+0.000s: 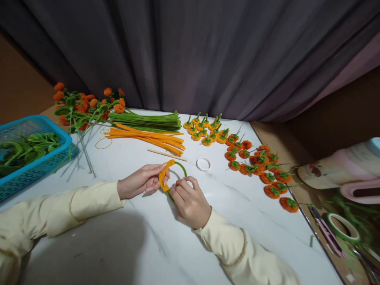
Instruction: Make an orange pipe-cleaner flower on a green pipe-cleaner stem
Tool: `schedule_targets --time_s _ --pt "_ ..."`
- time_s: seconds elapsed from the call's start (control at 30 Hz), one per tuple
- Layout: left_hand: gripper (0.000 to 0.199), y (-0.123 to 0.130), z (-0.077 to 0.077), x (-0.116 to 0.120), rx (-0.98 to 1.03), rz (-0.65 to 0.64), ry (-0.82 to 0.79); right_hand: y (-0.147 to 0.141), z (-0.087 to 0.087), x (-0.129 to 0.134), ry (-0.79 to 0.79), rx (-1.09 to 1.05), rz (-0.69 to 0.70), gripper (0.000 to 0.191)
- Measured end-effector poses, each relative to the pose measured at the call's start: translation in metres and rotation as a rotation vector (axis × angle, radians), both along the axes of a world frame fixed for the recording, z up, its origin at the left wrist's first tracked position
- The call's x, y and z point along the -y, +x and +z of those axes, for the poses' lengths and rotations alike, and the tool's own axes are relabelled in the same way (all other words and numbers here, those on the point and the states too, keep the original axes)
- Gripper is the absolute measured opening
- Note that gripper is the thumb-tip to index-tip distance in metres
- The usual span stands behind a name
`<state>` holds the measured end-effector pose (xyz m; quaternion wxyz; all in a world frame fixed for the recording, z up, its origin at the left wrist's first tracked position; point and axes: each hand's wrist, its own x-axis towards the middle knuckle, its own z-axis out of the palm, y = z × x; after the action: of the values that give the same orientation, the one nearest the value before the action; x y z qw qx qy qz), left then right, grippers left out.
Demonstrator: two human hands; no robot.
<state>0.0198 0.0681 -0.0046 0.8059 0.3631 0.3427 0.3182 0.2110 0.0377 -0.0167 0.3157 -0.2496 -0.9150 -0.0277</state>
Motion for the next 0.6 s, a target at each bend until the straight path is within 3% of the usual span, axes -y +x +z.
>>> schedule_targets --time_s 0.6 --pt "0.034 -0.0003 -0.0002 0.0003 0.0 0.001 0.004 -0.0006 0.0007 0.0008 0.0 -0.007 0.0 0.027"
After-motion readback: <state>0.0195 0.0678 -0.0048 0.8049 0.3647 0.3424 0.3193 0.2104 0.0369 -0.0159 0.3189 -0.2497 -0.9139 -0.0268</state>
